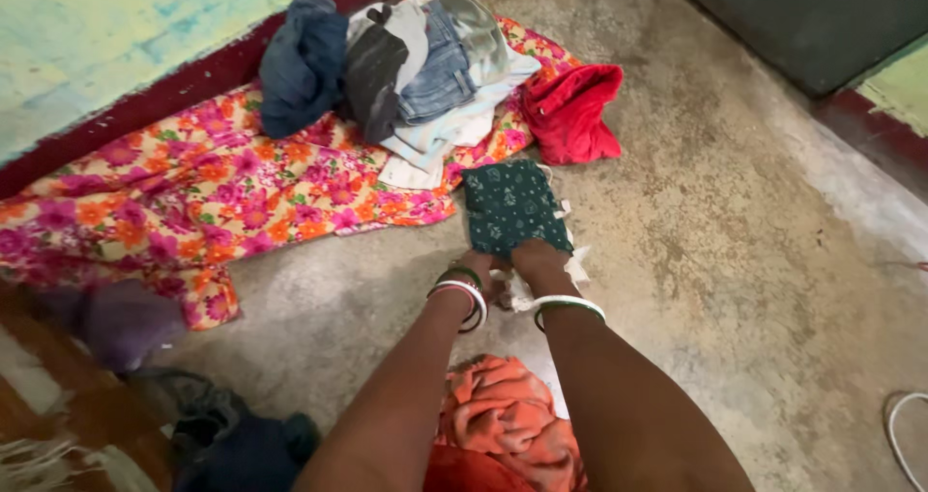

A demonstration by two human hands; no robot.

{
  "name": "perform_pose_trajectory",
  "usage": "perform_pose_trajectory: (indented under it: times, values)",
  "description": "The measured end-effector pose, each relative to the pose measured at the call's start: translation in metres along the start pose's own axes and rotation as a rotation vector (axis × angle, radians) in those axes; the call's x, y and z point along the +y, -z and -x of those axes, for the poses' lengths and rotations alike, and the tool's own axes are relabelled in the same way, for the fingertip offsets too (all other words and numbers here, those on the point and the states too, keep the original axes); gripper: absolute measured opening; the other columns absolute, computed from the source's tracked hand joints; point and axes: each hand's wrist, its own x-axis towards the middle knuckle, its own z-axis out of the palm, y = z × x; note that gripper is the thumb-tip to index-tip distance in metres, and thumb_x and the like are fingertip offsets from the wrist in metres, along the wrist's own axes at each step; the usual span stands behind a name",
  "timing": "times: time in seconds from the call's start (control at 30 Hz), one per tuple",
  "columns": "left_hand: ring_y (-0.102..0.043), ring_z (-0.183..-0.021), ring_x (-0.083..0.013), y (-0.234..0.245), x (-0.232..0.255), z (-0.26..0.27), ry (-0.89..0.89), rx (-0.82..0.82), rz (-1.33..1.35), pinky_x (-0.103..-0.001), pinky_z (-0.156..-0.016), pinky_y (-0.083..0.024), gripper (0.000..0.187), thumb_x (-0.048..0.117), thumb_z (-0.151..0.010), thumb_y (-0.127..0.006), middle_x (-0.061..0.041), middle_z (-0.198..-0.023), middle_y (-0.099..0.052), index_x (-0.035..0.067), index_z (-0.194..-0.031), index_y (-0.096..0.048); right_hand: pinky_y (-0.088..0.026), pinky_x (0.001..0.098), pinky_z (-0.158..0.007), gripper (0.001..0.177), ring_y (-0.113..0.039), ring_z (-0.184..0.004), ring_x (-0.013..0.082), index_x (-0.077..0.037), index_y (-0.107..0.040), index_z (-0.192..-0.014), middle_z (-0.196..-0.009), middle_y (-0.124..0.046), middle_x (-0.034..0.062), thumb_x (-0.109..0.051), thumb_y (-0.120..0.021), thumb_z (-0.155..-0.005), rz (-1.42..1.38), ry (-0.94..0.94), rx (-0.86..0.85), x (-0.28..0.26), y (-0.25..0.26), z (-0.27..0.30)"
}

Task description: The person folds socks and clothing items by hand and packs them one by one into an open suitcase.

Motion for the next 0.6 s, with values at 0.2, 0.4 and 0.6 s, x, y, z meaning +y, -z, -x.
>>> perform_pose_trajectory:
  times: [0.2,0.4,0.6]
  values:
    - [-0.020,-0.153,-0.0359,-0.017,0.021,0.026,0.169,-0.106,-0.328,-0.051,-0.121,-0.030,0.042,0.038,-0.094,-0.069,-0.005,-0.166,-0.026,0.040,-0.136,-0.067,-0.039,0.0647,-0.106,0.050,-0.047,-0.134,0.0452,-0.016,-0.056,-0.134,-0.143,-0.050,0.0148,-0.036,-0.073,-0.091,-0.990,-0.625,-0.216,0.004,0.011,0.000]
    - [-0.057,-0.132,-0.0354,-0.013,-0.003,0.007,0.208,0.099,-0.147,-0.046,-0.111,-0.047,0.043,0.028,-0.093,-0.067,-0.015,-0.142,-0.060,0.014,-0.133,-0.065,-0.052,0.0584,-0.089,0.035,-0.069,-0.108,0.0395,-0.009,-0.069,-0.115,-0.120,-0.071,0.0175,-0.023,-0.075,-0.084,-1.118,-0.539,-0.114,0.024,-0.017,-0.011]
    - [-0.064,-0.119,-0.0305,0.025,0.000,0.030,0.171,0.520,0.136,-0.041,-0.102,-0.052,0.039,0.004,-0.083,-0.068,-0.013,-0.132,-0.066,0.015,-0.120,-0.074,-0.057,0.0406,-0.069,0.010,-0.073,-0.081,0.0269,-0.010,-0.080,-0.088,-0.089,-0.078,0.0108,-0.009,-0.072,-0.082,-0.426,0.132,0.292,0.010,-0.015,-0.040]
